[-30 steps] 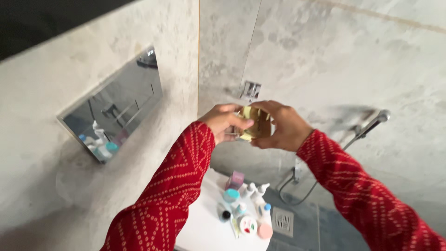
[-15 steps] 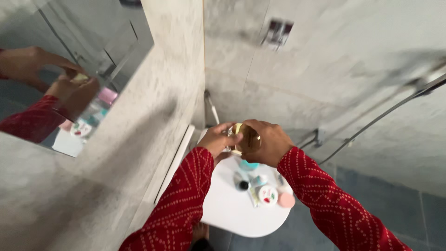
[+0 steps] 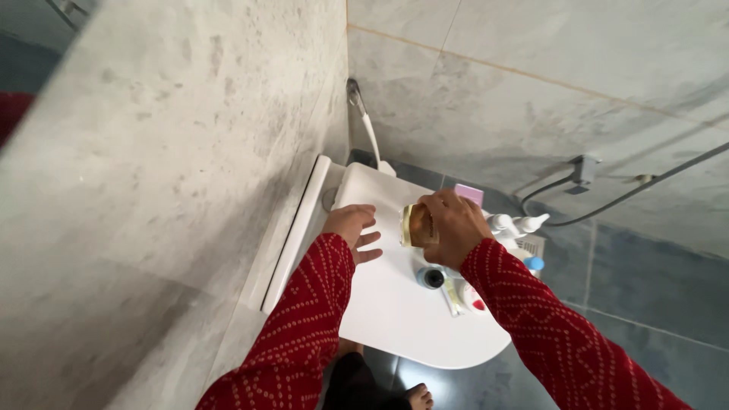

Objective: The person moves various toiletries and cosmetic containers from a bathroom shelf to the toilet tank lid, arranging them one by one. Towels are briefly handled and placed on the sink counter. The person continues transferring bottles, jars, and boxes to the tank lid throughout the clip.

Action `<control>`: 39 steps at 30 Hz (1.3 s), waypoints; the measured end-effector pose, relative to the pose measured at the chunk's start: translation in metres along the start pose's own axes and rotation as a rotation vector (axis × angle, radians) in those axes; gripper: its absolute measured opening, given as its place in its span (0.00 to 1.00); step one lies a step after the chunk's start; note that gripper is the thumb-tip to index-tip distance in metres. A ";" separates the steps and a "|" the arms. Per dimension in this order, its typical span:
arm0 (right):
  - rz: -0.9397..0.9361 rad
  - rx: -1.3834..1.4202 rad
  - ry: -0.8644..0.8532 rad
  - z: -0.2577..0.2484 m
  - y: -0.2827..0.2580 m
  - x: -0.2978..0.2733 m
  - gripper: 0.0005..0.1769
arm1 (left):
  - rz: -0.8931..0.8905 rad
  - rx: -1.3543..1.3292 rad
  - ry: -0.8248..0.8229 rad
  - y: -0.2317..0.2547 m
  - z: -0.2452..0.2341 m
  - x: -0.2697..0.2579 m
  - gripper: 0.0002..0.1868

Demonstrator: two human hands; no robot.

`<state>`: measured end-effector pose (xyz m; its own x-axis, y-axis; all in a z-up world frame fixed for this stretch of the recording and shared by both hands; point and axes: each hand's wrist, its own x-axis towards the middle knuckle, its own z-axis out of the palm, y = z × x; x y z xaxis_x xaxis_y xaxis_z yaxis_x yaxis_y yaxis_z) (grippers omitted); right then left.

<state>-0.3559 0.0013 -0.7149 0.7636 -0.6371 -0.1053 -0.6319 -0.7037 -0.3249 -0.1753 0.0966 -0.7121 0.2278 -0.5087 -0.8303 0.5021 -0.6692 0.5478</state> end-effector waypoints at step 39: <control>0.164 -0.211 -0.146 0.131 0.013 0.063 0.57 | 0.004 -0.011 -0.021 -0.045 -0.020 0.091 0.22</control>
<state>-0.2985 -0.0065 -0.8487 0.6503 -0.7066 -0.2788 -0.7505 -0.6544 -0.0920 -0.1607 0.0910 -0.8146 0.2125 -0.5225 -0.8257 0.5101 -0.6615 0.5498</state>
